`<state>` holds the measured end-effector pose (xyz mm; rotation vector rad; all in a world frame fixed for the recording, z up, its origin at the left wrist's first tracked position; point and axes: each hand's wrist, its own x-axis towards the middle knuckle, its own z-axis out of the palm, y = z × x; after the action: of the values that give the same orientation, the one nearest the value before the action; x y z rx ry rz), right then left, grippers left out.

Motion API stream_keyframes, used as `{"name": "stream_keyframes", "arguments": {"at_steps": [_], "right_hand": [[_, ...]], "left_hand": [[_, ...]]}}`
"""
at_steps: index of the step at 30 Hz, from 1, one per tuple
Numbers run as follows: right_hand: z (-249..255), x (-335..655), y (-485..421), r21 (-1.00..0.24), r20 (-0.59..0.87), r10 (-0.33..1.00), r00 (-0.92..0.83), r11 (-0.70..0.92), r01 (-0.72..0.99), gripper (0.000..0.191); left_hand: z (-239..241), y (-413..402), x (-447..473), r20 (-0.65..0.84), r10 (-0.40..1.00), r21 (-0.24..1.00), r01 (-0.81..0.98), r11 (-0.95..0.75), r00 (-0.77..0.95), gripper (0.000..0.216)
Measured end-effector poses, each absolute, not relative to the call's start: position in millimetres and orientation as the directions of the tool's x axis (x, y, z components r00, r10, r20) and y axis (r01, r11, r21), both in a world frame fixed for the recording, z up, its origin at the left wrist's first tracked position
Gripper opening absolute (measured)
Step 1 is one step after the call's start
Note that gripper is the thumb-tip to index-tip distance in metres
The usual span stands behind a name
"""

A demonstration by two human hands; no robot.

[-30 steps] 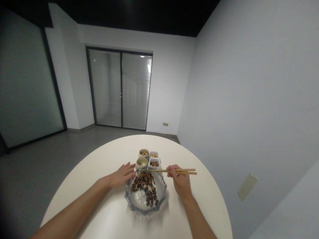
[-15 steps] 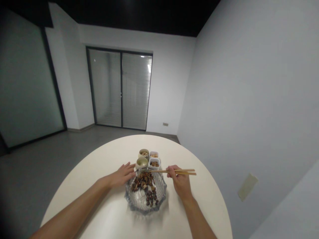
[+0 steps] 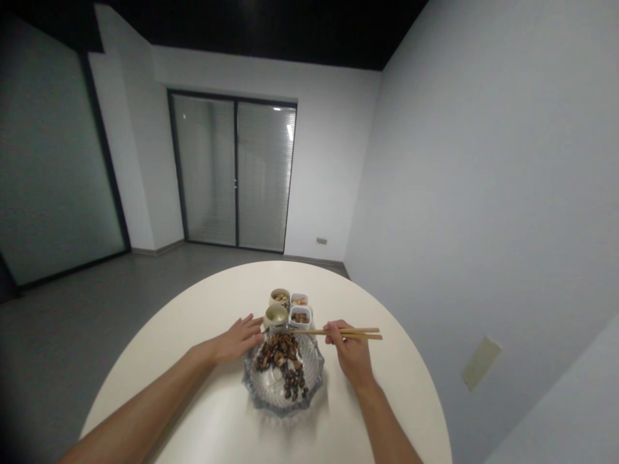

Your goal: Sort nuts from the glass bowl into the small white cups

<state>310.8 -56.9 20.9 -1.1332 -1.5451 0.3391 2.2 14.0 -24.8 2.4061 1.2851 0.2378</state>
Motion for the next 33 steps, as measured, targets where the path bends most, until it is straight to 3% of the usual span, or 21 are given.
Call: {"name": "stream_keyframes", "arguments": {"at_steps": [33], "right_hand": [[29.4, 318.3, -58.1, -0.732, 0.648, 0.723, 0.24, 0.502, 0.46, 0.05]], "left_hand": [[-28.9, 15.5, -10.1, -0.016, 0.82, 0.43, 0.744, -0.511, 0.572, 0.06]]}}
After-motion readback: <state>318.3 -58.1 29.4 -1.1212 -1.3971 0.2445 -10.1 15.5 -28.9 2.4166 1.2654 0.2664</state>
